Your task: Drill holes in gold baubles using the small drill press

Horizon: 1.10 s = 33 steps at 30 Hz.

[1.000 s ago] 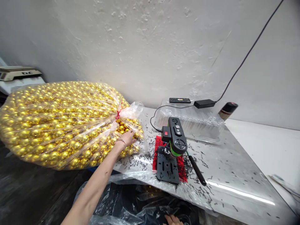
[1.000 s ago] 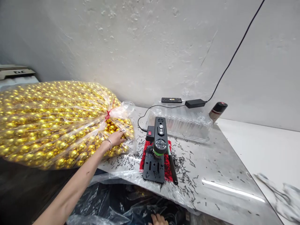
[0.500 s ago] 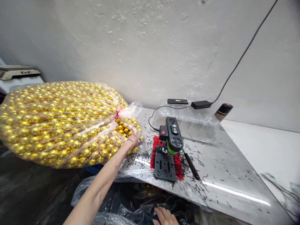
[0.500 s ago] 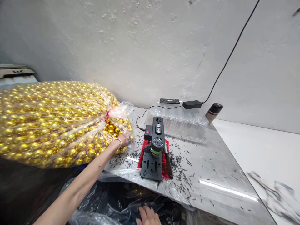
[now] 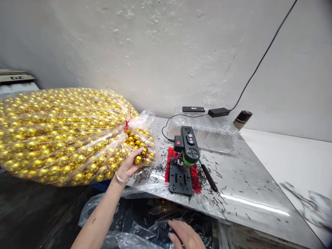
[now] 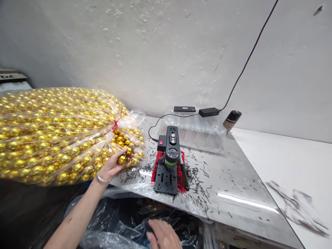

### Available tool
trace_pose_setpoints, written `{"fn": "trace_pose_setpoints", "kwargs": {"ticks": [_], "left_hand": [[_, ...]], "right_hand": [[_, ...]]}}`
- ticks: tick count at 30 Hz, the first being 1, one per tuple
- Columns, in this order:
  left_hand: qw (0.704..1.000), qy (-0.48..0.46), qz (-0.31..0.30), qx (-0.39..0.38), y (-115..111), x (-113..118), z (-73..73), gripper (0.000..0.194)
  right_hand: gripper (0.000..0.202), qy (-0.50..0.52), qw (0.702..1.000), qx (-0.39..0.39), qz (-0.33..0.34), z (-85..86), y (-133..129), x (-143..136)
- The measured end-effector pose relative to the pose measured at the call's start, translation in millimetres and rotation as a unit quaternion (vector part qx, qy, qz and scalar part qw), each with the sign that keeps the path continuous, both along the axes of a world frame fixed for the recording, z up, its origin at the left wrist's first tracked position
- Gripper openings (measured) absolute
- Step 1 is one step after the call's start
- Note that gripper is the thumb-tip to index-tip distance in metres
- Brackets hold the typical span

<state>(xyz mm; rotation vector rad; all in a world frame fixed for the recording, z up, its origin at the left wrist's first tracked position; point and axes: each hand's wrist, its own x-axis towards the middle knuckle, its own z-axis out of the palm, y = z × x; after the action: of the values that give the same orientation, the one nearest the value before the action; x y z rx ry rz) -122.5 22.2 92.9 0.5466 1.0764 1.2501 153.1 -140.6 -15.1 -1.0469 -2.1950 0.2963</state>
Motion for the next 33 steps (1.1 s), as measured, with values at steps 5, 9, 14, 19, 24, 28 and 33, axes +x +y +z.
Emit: {"fn": "trace_pose_setpoints", "kwargs": {"ticks": [5,9,14,19,24,28,33], "left_hand": [[0.982,-0.172,-0.032,-0.065,-47,38,-5.6,0.036],[0.986,-0.138,-0.061,-0.077,-61,70,-18.5,0.039],[0.985,-0.056,-0.163,-0.02,-72,99,-37.0,0.048],[0.976,-0.061,-0.209,-0.017,-85,110,-40.5,0.054],[0.98,-0.082,-0.177,-0.025,-96,115,-42.7,0.055],[0.985,-0.074,-0.152,-0.021,-93,117,-50.0,0.053],[0.996,-0.041,-0.069,-0.034,-67,118,-54.8,0.051]], "right_hand": [[0.026,0.077,0.997,-0.018,0.019,67.5,21,-19],[0.03,0.123,0.992,0.009,-0.035,77.8,35,-26],[0.042,0.104,0.984,0.05,-0.136,70.7,45,-25],[0.036,0.119,0.98,0.069,-0.146,60.7,44,-28],[0.029,0.184,0.956,0.052,-0.224,44.8,37,-34],[0.027,0.188,0.956,0.027,-0.225,41.1,37,-32],[0.024,0.172,0.964,0.012,-0.203,45.0,40,-16]]}}
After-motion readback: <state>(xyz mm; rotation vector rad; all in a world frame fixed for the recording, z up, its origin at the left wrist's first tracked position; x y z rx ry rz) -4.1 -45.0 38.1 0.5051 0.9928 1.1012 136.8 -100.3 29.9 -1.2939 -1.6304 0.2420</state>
